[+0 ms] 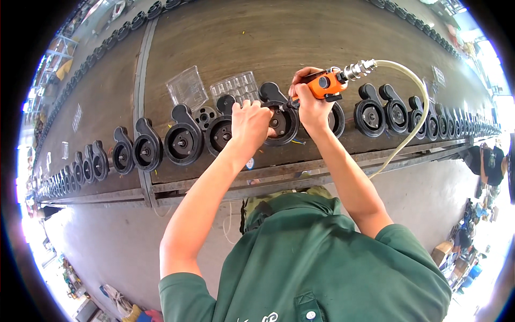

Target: The person assembles several black plastic fan housings along a production line using a pneumatic screwdriver. The person secures components inside each housing and then moves to the next one in the row.

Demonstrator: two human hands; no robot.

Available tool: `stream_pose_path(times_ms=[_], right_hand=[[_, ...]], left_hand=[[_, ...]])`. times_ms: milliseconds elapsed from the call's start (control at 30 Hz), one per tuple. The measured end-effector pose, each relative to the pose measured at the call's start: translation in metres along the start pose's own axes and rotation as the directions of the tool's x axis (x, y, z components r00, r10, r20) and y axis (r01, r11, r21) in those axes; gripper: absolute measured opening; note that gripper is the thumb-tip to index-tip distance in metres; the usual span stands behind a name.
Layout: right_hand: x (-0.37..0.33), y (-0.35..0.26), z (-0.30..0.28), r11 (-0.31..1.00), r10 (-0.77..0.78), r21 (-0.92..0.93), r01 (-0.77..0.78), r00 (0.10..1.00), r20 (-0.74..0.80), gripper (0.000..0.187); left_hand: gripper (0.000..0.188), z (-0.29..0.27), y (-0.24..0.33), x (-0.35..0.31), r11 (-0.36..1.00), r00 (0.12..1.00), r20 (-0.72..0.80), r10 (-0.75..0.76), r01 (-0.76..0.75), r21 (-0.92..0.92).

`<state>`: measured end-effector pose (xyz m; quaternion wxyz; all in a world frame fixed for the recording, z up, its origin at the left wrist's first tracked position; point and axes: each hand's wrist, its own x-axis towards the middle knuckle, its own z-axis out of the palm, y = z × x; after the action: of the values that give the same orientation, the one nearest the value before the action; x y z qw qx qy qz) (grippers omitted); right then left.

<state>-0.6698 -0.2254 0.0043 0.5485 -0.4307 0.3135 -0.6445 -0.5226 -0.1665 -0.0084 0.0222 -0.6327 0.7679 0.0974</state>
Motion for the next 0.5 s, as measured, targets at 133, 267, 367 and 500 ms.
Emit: stream_pose_path(times_ms=[133,267,367,500], right_hand=[[0.0009,0.0004,0.0017,1.0,-0.013,0.027,0.013,1.0,0.01,0.013],[0.0018,0.0027,0.0032,1.0,-0.026,0.008,0.026,0.999,0.036,0.015],[0.0048,0.003,0.003,0.999,-0.014,-0.049,0.018,0.995,0.094,0.016],[0.0079,0.0075,0.0085,0.998,0.003,-0.068,0.005,0.992,0.128,0.014]], left_hand=[[0.046,-0.0003,-0.0012,0.0008,1.0,1.0,0.022,-0.001,0.001,-0.006],[0.046,-0.0017,-0.0022,0.0014,1.0,0.999,0.028,0.024,-0.024,0.008],[0.046,-0.0047,-0.0048,0.0032,0.998,0.998,0.042,0.053,-0.055,0.033],[0.048,-0.006,-0.0077,0.0058,0.995,0.994,0.07,0.083,-0.087,0.051]])
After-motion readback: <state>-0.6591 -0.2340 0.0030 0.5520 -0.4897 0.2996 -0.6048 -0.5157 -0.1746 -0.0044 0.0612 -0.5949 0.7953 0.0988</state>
